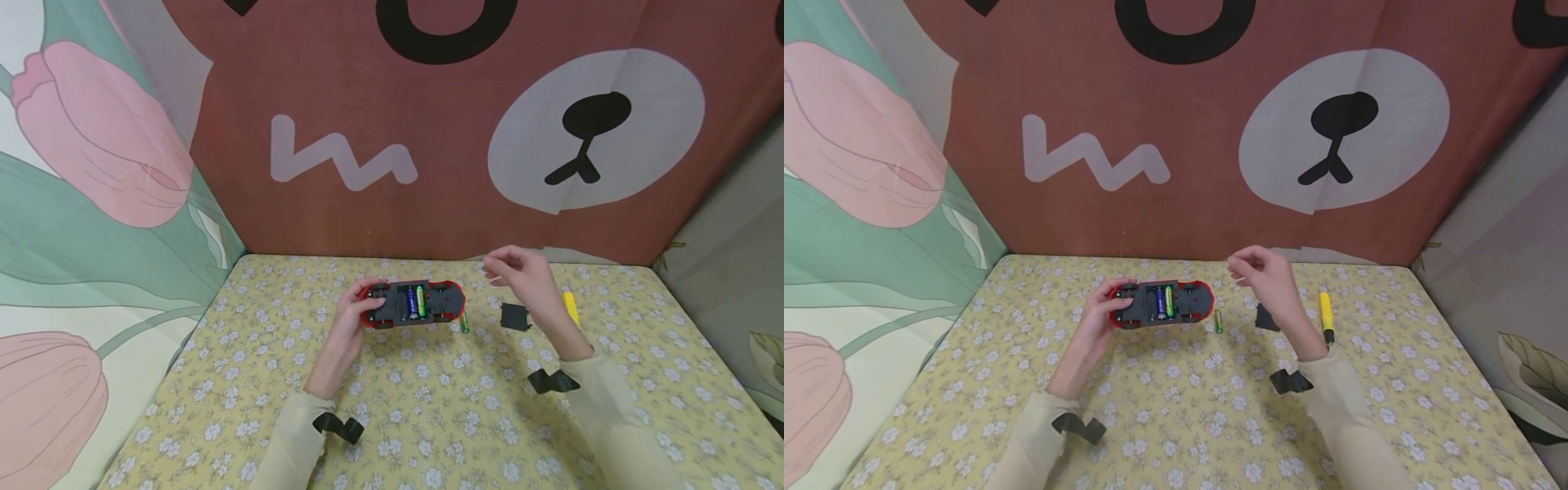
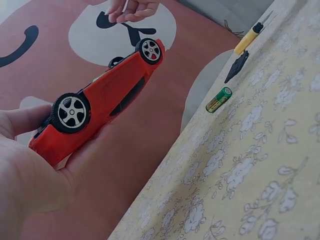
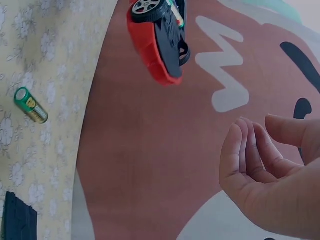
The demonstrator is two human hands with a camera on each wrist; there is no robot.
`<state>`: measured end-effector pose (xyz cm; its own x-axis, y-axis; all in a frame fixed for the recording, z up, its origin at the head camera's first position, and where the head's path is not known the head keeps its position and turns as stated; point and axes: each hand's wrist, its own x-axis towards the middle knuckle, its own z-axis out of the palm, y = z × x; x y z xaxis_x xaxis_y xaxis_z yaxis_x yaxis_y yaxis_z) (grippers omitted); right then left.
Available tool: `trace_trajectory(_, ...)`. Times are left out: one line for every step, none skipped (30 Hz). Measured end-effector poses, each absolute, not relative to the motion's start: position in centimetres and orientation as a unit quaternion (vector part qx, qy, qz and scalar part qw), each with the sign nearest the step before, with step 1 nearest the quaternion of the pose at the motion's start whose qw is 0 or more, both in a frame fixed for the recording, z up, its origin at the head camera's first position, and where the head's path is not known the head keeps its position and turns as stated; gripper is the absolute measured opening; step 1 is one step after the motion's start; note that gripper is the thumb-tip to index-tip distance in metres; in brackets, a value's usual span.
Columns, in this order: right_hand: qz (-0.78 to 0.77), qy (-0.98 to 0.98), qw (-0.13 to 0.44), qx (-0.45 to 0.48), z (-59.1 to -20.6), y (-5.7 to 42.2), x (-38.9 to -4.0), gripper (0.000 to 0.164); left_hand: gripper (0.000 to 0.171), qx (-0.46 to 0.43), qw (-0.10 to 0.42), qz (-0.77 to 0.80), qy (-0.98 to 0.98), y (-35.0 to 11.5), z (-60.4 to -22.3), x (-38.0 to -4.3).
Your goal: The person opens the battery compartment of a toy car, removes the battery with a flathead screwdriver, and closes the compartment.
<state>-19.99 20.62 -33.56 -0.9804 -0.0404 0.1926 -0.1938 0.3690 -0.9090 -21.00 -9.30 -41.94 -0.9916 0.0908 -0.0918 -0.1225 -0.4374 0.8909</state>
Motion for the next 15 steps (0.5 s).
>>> trace_trajectory(0.554,-0.827,0.069,0.072,-33.4,20.5,-19.9,0.033,0.037,-0.015,0.063,0.847,0.528,-9.3,-41.9,-21.0)
trace_trajectory(0.551,-0.828,0.069,0.074,-33.3,20.4,-19.9,0.033,0.037,-0.015,0.063,0.846,0.529,-9.3,-41.9,-21.0)
trace_trajectory(0.549,-0.829,0.069,0.075,-33.2,20.2,-19.8,0.033,0.037,-0.016,0.063,0.846,0.530,-9.2,-41.9,-21.0)
trace_trajectory(0.547,-0.831,0.069,0.077,-33.2,20.1,-19.8,0.032,0.037,-0.016,0.062,0.845,0.531,-9.2,-41.9,-21.0)
trace_trajectory(0.545,-0.832,0.069,0.079,-33.1,20.0,-19.8,0.032,0.037,-0.016,0.062,0.844,0.533,-9.2,-41.9,-21.0)
trace_trajectory(0.543,-0.833,0.070,0.080,-33.0,19.8,-19.7,0.032,0.037,-0.016,0.061,0.843,0.534,-9.2,-41.9,-21.0)
trace_trajectory(0.543,-0.833,0.070,0.082,-33.0,19.7,-19.7,0.031,0.036,-0.016,0.061,0.843,0.535,-9.2,-41.9,-21.0)
trace_trajectory(0.542,-0.833,0.070,0.084,-33.0,19.7,-19.7,0.031,0.036,-0.016,0.060,0.843,0.535,-9.2,-42.0,-21.0)
trace_trajectory(0.542,-0.833,0.071,0.086,-32.9,19.6,-19.7,0.030,0.036,-0.015,0.060,0.843,0.535,-9.2,-42.0,-21.0)
trace_trajectory(0.542,-0.833,0.071,0.087,-32.9,19.5,-19.7,0.029,0.036,-0.015,0.060,0.843,0.534,-9.2,-42.0,-21.0)
trace_trajectory(0.542,-0.832,0.071,0.089,-32.9,19.4,-19.7,0.028,0.036,-0.014,0.060,0.844,0.533,-9.2,-42.0,-21.0)
trace_trajectory(0.542,-0.832,0.071,0.091,-32.9,19.4,-19.8,0.027,0.036,-0.014,0.061,0.844,0.533,-9.2,-42.0,-21.0)
trace_trajectory(0.544,-0.831,0.070,0.092,-33.0,19.3,-19.8,0.026,0.036,-0.014,0.061,0.844,0.533,-9.1,-42.0,-21.0)
trace_trajectory(0.546,-0.830,0.068,0.094,-33.0,19.2,-19.8,0.025,0.036,-0.014,0.062,0.844,0.532,-9.1,-42.0,-21.0)
trace_trajectory(0.547,-0.829,0.068,0.096,-33.0,19.1,-19.8,0.024,0.036,-0.015,0.062,0.844,0.533,-9.1,-42.0,-21.0)
